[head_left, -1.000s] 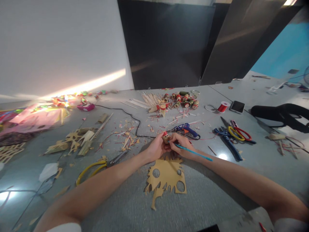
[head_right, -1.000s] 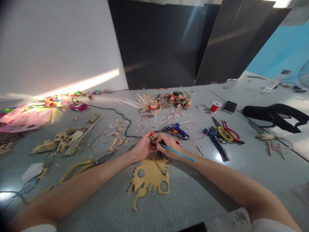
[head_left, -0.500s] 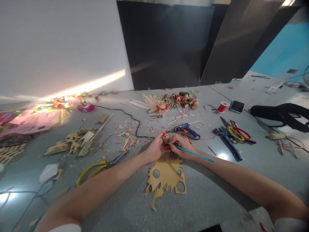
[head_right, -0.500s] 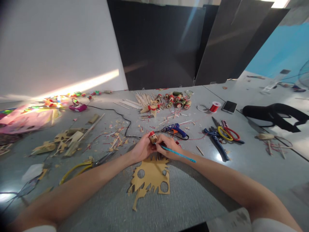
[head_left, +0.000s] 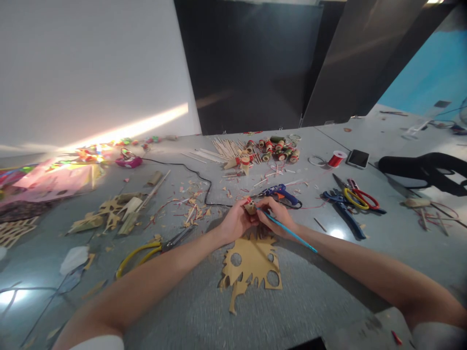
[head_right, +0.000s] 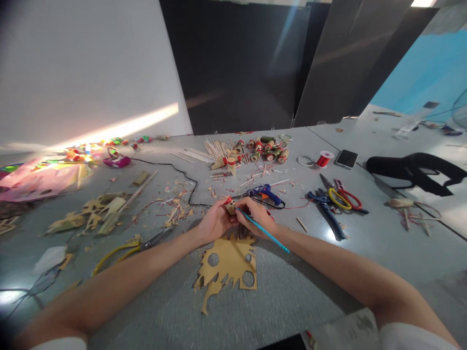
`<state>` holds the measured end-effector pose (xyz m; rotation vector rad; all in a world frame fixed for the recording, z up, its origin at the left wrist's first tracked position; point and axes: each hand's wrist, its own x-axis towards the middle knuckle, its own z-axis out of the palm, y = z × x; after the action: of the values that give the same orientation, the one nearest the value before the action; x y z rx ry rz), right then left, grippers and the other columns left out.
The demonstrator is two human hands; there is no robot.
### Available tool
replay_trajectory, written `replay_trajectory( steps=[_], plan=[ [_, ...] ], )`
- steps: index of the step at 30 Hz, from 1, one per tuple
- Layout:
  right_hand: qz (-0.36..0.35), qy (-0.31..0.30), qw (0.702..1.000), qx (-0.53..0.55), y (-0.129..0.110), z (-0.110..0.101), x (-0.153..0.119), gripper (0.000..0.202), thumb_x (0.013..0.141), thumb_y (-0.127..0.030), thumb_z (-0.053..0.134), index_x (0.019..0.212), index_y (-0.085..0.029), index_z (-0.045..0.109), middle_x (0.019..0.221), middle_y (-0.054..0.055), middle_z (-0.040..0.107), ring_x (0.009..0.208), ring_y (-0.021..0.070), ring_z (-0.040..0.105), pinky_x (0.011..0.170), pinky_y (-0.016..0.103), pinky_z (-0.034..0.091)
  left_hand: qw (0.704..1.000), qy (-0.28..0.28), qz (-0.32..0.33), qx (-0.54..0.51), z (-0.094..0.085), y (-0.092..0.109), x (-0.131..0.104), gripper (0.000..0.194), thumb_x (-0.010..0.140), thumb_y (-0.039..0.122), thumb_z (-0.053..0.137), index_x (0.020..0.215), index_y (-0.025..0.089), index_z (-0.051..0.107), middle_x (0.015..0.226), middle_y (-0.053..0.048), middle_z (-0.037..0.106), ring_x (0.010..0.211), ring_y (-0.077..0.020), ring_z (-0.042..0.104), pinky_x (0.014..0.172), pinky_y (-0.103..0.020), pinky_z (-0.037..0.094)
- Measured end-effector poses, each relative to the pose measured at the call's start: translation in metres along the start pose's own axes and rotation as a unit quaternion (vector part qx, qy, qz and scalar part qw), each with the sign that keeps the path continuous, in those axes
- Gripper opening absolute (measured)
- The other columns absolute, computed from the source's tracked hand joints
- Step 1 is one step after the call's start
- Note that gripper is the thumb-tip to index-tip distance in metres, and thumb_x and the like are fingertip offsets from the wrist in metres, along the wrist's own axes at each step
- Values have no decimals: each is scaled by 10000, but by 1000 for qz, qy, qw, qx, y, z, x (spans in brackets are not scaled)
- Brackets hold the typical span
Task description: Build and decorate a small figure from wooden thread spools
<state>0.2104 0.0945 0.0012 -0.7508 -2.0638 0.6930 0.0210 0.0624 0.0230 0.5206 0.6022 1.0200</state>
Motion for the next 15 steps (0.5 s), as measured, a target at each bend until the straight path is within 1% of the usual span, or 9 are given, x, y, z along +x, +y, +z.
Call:
replay_trajectory(
  steps=[4,8,12,15],
  plan=[
    [-15,1,1000,-8,-3,-3,2,152,1064,-360,597,1151,-250,657,930,36,740,794,185,695,767,319,582,1000,-7,3,-10,-3,0,1,263,953,412,585,831,180,603,767,-44,590,661,-167,522,642,-295,464],
    [-38,22,999,-14,-13,-5,1,210,1069,-385,603,1204,-248,687,1032,76,746,886,205,707,835,345,598,1000,-1,-3,-13,-5,1,1,285,961,417,559,837,170,628,781,-65,610,668,-175,544,653,-304,476],
    [-26,15,1000,10,-20,-5,-5,241,1093,-358,554,1276,-244,664,1103,92,764,943,216,744,878,364,621,1000,5,-3,-12,-5,1,1,293,965,417,533,918,163,672,807,-83,643,681,-190,570,654,-308,490],
    [-32,6,999,8,-18,-3,-8,245,1088,-354,560,1290,-249,652,1124,100,770,954,230,758,885,387,635,1000,8,-2,-12,-6,1,3,290,958,406,527,960,165,687,806,-85,652,685,-200,585,644,-312,498]
  ],
)
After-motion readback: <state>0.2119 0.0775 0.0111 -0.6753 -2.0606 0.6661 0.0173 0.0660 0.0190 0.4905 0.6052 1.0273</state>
